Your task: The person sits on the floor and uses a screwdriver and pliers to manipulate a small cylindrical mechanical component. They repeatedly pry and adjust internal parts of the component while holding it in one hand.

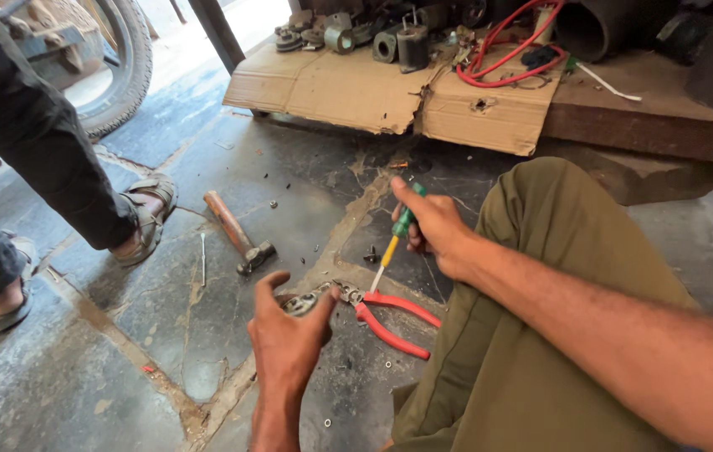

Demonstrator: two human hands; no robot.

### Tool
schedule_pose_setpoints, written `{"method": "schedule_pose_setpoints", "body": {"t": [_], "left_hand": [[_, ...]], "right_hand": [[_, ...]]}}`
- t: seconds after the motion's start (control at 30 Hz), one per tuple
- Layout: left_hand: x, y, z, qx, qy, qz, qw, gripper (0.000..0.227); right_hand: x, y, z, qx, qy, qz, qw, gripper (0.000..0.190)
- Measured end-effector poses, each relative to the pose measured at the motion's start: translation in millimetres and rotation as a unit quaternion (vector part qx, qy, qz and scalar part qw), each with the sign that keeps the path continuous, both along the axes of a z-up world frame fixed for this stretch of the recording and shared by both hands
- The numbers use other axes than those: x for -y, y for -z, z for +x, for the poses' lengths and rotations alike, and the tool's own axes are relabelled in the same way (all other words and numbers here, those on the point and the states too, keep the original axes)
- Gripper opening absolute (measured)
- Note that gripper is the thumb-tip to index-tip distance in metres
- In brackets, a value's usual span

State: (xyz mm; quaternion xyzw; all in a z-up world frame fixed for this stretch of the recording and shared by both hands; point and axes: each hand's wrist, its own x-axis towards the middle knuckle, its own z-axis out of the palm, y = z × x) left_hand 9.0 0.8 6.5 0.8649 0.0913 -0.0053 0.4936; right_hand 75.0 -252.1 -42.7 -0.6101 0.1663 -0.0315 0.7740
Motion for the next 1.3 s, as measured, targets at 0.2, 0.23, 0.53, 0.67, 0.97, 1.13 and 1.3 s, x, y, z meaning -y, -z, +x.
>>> {"method": "schedule_pose_setpoints", "body": {"t": [0.2,0.23,0.53,0.67,0.97,1.13,1.3], "left_hand": [[-11,35,30,-0.007,-0.037,-0.324,0.945,0.076],[-16,42,32,-0.003,-0.02,-0.33,0.944,0.078],[-14,51,34,0.103,0.052,-0.172,0.978,0.078],[-21,43,29,0.179,0.058,-0.018,0.982,0.077],[-12,39,25,0.143,0.091,0.013,0.985,0.094],[-6,37,26,0.127,0.06,-0.01,0.99,0.098],[-3,35,25,0.061,0.013,-0.071,0.996,0.099]], "right_hand": [[1,6,4,0.007,-0.07,0.051,0.996,0.049],[-1,4,2,0.009,-0.081,0.054,0.995,0.049],[-26,-19,-16,0.102,-0.153,-0.053,0.981,0.05],[-38,-15,-23,0.213,-0.159,-0.116,0.957,0.047],[-54,-19,-30,0.281,-0.161,-0.15,0.934,0.025],[-62,-25,-47,0.334,-0.121,-0.348,0.867,0.018],[-70,-27,-57,0.237,-0.162,-0.296,0.911,0.028]]}}
